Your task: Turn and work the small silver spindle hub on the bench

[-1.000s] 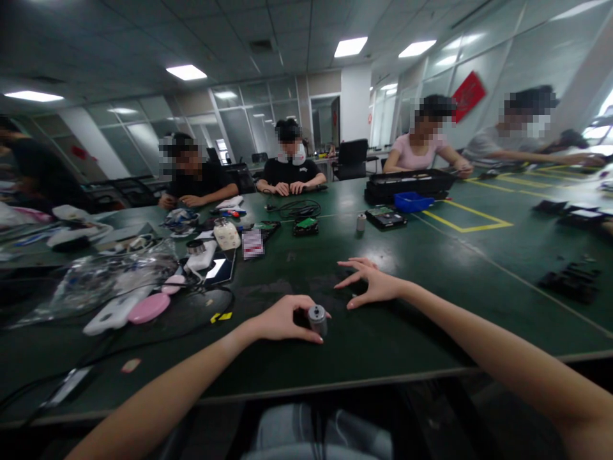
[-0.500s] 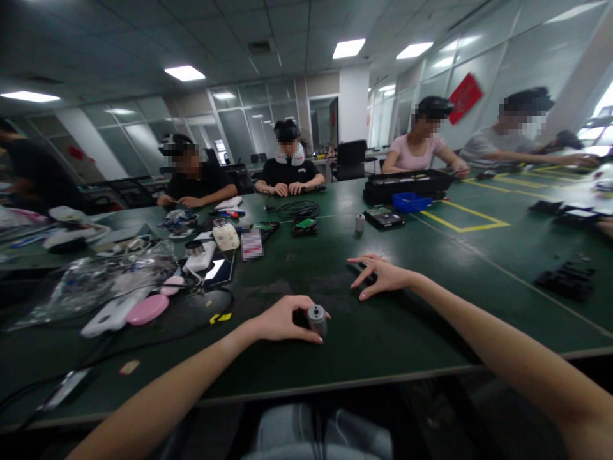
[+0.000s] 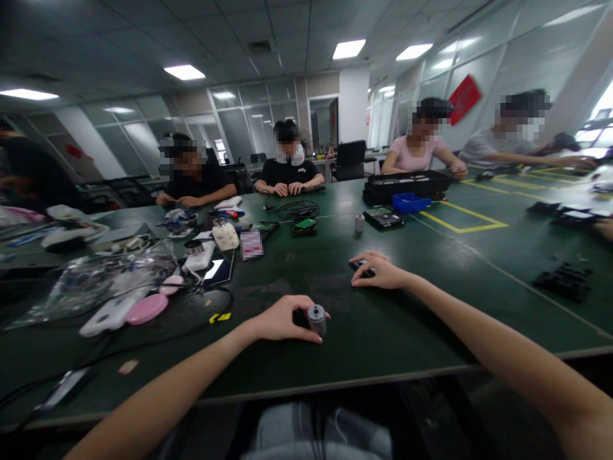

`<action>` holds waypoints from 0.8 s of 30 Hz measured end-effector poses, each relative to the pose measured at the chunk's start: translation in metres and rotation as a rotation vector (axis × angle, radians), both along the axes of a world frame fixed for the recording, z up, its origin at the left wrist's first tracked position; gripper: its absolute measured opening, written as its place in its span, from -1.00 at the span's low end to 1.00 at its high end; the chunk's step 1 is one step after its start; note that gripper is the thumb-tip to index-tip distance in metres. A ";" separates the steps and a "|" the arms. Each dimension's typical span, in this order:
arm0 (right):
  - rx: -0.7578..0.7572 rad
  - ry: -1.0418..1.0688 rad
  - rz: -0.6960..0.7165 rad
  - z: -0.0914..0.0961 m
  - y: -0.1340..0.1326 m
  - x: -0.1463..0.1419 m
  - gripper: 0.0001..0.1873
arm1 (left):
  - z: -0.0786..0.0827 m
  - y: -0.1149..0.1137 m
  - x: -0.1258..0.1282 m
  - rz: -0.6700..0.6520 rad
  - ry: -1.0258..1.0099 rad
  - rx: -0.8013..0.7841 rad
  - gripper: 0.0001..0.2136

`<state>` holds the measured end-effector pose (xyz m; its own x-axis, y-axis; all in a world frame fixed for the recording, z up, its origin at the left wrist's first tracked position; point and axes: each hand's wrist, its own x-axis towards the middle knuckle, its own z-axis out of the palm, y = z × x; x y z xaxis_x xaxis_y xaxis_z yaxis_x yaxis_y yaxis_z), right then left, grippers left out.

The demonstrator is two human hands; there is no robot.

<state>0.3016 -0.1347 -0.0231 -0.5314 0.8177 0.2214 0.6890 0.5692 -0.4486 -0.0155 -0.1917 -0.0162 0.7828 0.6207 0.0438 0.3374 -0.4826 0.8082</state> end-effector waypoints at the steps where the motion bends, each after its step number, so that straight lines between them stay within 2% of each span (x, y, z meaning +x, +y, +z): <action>1: 0.020 0.014 0.004 0.003 -0.004 -0.005 -0.62 | 0.000 0.000 0.000 -0.009 -0.003 0.013 -0.57; 6: 0.139 0.079 0.092 0.032 -0.042 -0.043 -0.77 | -0.002 0.001 -0.001 -0.023 -0.008 0.063 -0.58; 10: 0.354 0.001 0.227 0.051 -0.069 -0.072 -0.88 | -0.001 0.001 -0.001 -0.021 -0.004 0.078 -0.58; 15: 0.417 -0.081 0.302 0.054 -0.075 -0.089 -0.90 | 0.000 0.001 0.000 -0.041 0.000 0.091 -0.59; 24: 0.407 -0.077 0.347 0.055 -0.073 -0.091 -0.89 | -0.001 0.001 -0.001 -0.045 -0.006 0.096 -0.59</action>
<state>0.2104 -0.2075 0.0319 -0.7820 0.4475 0.4339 0.4520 0.8864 -0.0997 -0.0163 -0.1904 -0.0171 0.8091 0.5780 0.1063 0.3088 -0.5720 0.7599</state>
